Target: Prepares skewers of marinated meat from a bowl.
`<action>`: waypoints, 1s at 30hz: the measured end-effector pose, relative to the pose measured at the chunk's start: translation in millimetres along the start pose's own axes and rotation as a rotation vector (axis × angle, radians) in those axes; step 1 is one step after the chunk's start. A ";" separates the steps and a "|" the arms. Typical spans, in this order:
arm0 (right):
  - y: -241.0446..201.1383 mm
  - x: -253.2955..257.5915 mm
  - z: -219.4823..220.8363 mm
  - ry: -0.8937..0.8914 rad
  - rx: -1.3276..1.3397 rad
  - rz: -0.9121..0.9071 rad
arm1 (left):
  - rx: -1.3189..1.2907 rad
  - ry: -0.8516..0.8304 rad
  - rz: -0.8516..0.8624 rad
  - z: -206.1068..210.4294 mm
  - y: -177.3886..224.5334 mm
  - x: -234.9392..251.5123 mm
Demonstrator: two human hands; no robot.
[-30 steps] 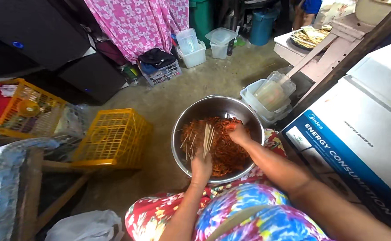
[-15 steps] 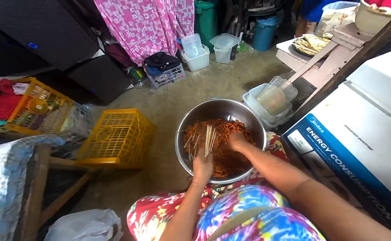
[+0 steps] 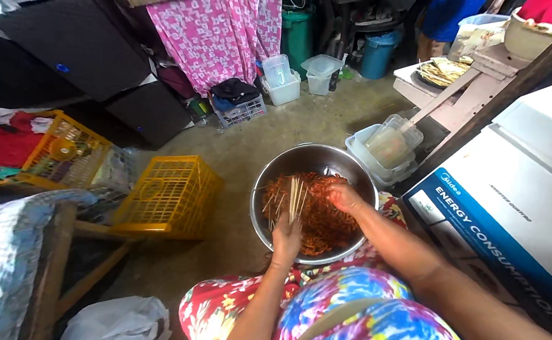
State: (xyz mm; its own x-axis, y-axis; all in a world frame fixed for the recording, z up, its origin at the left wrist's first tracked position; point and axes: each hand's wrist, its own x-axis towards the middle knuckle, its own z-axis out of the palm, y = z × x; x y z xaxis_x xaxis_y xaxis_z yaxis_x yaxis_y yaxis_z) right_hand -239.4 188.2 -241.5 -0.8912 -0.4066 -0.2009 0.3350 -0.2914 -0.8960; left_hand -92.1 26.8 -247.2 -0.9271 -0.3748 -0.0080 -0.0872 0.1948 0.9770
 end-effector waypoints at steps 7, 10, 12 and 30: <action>9.7 6.4 -7.8 -0.097 -0.091 -0.195 | -0.041 -0.023 0.040 -1.1 1.5 -2.9; 1.1 0.6 -2.3 -0.083 0.031 -0.032 | -0.062 -0.027 0.062 -0.5 -0.7 -3.2; -0.5 0.8 0.1 -0.050 0.056 0.039 | -0.063 -0.033 0.063 -0.7 -0.3 -3.0; -6.0 -0.6 11.8 0.173 0.339 0.223 | 0.141 -0.113 0.030 -0.7 1.4 -2.6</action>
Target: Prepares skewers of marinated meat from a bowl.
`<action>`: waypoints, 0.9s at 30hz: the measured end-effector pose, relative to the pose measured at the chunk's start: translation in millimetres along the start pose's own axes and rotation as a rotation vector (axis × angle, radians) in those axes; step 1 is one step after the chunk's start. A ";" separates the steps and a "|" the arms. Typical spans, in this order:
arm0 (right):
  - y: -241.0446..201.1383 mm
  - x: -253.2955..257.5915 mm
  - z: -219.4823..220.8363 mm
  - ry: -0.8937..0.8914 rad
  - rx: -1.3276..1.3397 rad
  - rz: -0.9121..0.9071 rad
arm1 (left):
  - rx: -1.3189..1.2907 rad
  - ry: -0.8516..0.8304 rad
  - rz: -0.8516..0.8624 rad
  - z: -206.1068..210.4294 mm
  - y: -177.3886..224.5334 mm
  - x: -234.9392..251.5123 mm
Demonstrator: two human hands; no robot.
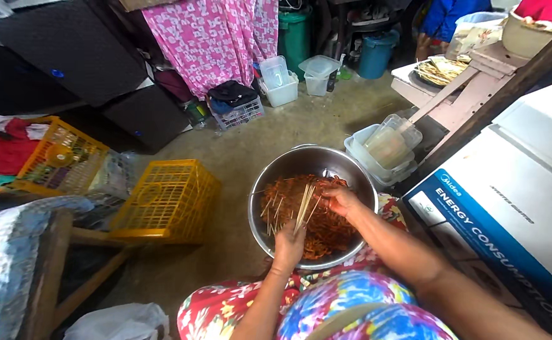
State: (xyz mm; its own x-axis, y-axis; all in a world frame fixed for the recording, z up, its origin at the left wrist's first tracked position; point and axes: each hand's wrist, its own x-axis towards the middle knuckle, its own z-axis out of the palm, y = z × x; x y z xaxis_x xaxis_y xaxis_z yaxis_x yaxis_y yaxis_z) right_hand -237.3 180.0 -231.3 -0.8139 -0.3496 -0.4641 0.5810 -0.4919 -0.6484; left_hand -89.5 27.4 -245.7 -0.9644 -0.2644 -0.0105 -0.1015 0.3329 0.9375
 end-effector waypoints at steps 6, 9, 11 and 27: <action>-0.5 0.2 0.2 -0.007 -0.019 -0.013 | 0.069 0.009 -0.044 -0.5 3.2 1.2; -0.5 1.4 -1.5 -0.024 -0.056 -0.054 | 0.048 0.018 -0.046 -0.2 1.7 1.5; -0.9 2.7 -3.6 -0.020 -0.060 -0.061 | 0.019 0.039 -0.028 0.3 0.8 0.7; -6.1 -0.8 -12.5 -0.232 -0.215 0.050 | -0.045 0.039 0.014 0.2 -3.1 -0.2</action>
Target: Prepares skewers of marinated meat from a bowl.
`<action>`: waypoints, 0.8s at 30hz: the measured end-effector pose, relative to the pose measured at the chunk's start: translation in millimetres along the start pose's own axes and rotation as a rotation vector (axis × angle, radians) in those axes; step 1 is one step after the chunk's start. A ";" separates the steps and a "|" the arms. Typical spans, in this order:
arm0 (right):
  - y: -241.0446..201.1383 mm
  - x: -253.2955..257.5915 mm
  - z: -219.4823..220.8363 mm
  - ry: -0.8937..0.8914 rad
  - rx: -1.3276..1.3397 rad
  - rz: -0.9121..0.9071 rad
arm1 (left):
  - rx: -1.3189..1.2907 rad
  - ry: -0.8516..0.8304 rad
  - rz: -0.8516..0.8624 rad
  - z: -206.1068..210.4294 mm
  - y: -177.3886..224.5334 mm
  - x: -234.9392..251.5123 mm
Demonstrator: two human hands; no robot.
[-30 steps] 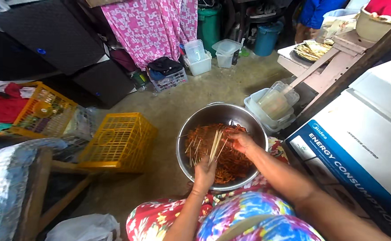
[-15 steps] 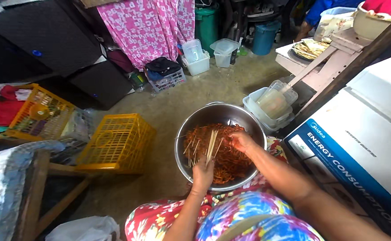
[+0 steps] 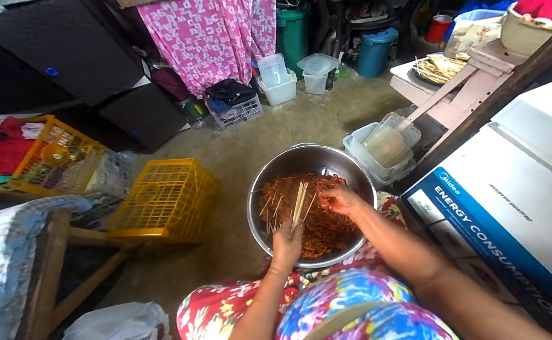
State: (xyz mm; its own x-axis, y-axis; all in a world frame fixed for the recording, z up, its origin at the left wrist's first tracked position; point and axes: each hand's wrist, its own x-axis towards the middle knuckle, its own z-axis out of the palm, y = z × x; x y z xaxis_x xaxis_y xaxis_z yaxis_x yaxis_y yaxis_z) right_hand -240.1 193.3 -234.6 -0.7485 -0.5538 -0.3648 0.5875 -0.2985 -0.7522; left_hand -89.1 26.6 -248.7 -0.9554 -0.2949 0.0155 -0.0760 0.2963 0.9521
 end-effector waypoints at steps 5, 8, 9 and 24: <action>-0.6 -0.4 -2.3 -0.043 -0.048 0.024 | -0.023 -0.001 0.004 0.3 -1.6 0.2; -1.9 -1.2 -1.8 -0.052 -0.077 0.021 | -0.011 -0.015 -0.005 -0.2 -0.4 0.6; -2.1 -1.3 -1.7 -0.052 -0.083 0.015 | -0.008 -0.018 -0.005 -0.2 -0.6 0.8; -1.8 -5.0 1.4 -0.047 -0.199 -0.003 | -0.035 -0.007 -0.020 0.6 -2.0 1.5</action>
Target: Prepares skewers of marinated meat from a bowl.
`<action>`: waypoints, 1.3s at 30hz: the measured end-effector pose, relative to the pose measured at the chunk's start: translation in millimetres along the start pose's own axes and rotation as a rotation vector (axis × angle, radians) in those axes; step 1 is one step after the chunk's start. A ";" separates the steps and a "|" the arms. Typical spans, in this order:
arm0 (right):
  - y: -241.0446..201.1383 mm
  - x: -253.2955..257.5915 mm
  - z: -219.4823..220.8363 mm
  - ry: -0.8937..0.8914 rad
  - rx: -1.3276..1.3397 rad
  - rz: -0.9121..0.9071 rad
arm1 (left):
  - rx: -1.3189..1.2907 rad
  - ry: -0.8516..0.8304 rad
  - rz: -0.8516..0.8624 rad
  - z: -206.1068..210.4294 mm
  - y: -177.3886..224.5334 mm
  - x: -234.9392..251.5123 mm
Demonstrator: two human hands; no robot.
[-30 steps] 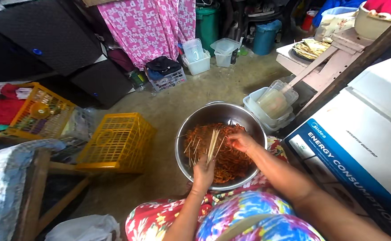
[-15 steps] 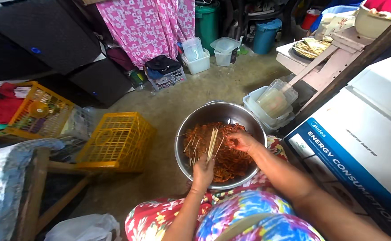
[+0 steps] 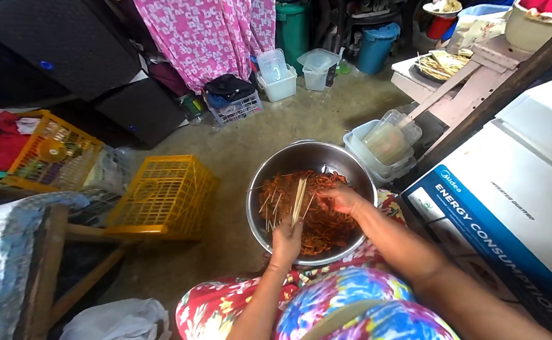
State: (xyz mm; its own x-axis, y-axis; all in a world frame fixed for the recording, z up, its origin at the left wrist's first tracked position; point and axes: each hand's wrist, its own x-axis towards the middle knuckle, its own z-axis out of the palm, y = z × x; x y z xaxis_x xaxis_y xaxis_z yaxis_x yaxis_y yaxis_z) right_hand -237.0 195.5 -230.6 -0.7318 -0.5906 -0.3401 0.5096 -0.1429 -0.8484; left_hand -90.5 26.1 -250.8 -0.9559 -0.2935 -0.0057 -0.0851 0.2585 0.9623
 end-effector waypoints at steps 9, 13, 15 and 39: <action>8.9 9.4 0.9 0.137 -0.252 -0.302 | -0.037 0.033 0.002 0.3 -2.9 0.6; 8.0 7.5 4.9 0.076 -0.072 -0.193 | -0.043 -0.004 -0.004 -0.3 -2.0 0.2; 8.8 6.3 5.3 0.043 -0.049 -0.179 | -0.027 -0.025 -0.017 -1.4 -1.3 0.4; 0.4 6.9 0.1 0.169 0.055 -0.125 | -0.070 0.024 -0.016 -0.6 -1.9 1.6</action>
State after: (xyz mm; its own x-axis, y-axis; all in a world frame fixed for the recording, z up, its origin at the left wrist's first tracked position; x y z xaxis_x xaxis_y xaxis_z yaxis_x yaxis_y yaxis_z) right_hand -241.8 191.3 -233.3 -0.8540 -0.4245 -0.3007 0.4307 -0.2528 -0.8663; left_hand -91.7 24.6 -252.4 -0.9476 -0.3190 -0.0157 -0.0797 0.1886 0.9788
